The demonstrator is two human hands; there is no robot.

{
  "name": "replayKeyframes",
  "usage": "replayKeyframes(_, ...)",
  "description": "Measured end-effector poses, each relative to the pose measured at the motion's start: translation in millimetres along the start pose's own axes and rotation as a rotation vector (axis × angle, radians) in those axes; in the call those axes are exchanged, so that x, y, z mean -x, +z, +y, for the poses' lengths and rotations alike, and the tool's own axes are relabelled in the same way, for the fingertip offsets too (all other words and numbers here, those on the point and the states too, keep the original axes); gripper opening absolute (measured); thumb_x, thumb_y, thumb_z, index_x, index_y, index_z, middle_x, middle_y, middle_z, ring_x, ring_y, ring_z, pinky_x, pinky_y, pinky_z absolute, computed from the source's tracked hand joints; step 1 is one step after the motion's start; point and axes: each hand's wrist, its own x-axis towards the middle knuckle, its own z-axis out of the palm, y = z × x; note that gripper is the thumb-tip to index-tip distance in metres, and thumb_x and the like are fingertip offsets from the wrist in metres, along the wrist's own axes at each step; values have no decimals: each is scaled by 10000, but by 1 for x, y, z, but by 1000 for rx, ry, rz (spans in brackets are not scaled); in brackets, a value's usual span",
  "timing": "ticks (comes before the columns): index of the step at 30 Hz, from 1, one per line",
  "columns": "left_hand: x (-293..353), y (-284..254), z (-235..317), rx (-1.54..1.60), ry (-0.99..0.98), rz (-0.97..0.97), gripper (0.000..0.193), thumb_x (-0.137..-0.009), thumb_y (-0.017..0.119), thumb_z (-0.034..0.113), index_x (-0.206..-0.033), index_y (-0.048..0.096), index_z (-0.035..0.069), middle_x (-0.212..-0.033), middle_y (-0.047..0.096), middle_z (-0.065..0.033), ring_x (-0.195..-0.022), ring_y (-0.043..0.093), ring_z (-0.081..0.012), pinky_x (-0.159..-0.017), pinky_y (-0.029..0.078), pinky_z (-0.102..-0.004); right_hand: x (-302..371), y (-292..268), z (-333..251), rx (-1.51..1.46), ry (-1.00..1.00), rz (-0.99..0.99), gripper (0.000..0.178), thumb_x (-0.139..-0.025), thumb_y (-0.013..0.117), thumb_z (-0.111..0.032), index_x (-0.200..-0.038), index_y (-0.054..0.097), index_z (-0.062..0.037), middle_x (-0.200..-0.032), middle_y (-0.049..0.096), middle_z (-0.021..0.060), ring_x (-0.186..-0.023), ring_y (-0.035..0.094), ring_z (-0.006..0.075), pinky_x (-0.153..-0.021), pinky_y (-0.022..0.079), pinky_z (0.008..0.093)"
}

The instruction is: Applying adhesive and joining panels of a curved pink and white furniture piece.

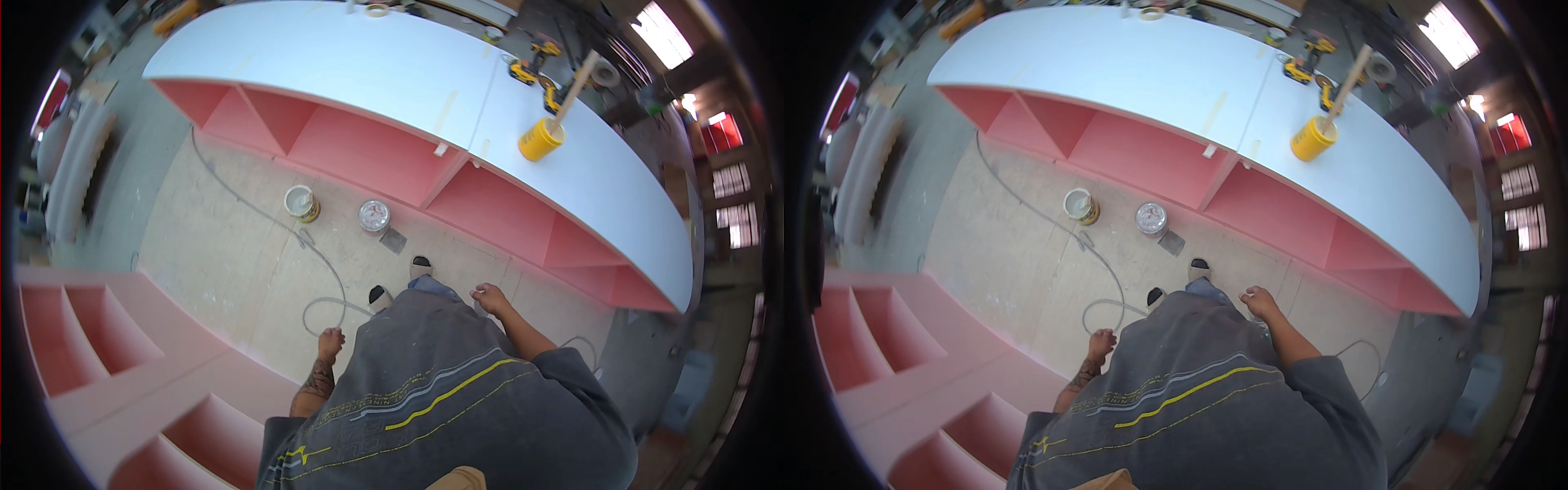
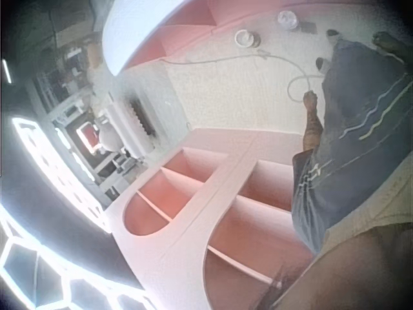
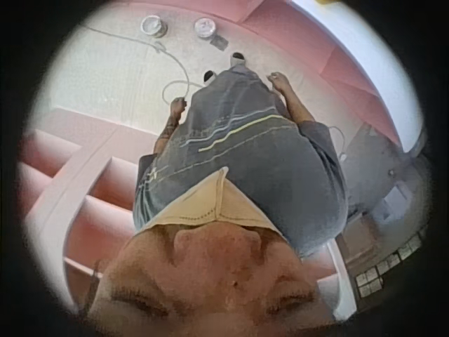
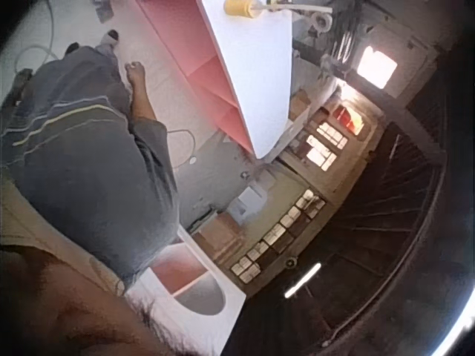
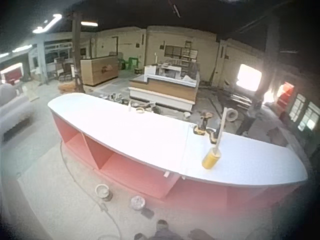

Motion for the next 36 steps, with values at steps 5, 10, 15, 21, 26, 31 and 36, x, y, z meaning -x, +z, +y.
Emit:
replayKeyframes(5, 6, -4, 43, -119, -141, -11, 324, -1023, 551, 314, -1152, 668, 41, -963, 758, -120, -841, 738, -243, -690, 581, -382, -13, 7, 0, 32, 1, 75, 636, -918, 705, -464, -1314, 670, 32, -1249, 714, 256, -1186, 681, 376, -1043, 513, 425)
replayKeyframes(10, -25, -47, 16, -558, 206, -77, 327, -1021, 510, 311, -1097, 718, 70, -1140, 731, -206, -1053, 697, -419, -912, 568, -490, -17, 22, -13, -120, 25, 59, 632, -913, 704, -448, -1335, 666, 21, -1357, 661, 257, -1287, 617, 398, -1094, 480, 436)
replayKeyframes(15, -45, -80, 44, -888, 583, -77, 305, -986, 544, 305, -1062, 706, 58, -1077, 724, -196, -1004, 697, -418, -879, 570, -504, -14, 46, 2, -188, 69, 81, 631, -900, 709, -441, -1318, 674, 31, -1325, 675, 263, -1259, 636, 400, -1074, 492, 443)
replayKeyframes(21, -57, -93, 65, -577, 455, -20, 261, -943, 610, 297, -1012, 695, 60, -1000, 716, -195, -940, 702, -415, -797, 585, -517, 0, 80, 38, -205, 103, 65, 623, -891, 704, -470, -1232, 713, 51, -1281, 689, 277, -1230, 648, 409, -1046, 506, 453)
replayKeyframes(26, -57, -86, 66, -688, 442, 0, 257, -936, 625, 282, -1024, 691, 49, -1039, 725, -207, -961, 701, -429, -822, 591, -523, 2, 87, 55, -145, 117, 44, 605, -883, 723, -499, -1172, 742, 32, -1218, 719, 261, -1180, 673, 410, -1021, 519, 454)
replayKeyframes(31, -51, -64, 64, -540, 314, -37, 238, -917, 649, 243, -1046, 700, 50, -1100, 724, -221, -1022, 702, -424, -883, 593, -503, -2, 70, 55, -180, 94, 111, 578, -892, 729, -483, -1167, 740, 26, -1216, 721, 257, -1168, 676, 405, -1007, 523, 455)
replayKeyframes(36, -22, -37, 86, -836, 485, -35, 280, -958, 632, 248, -1133, 706, 42, -1093, 743, -204, -975, 730, -352, -803, 599, -457, -14, 55, 63, -168, 98, 174, 531, -909, 752, -439, -1177, 732, 19, -1145, 745, 226, -1046, 720, 334, -916, 558, 426)
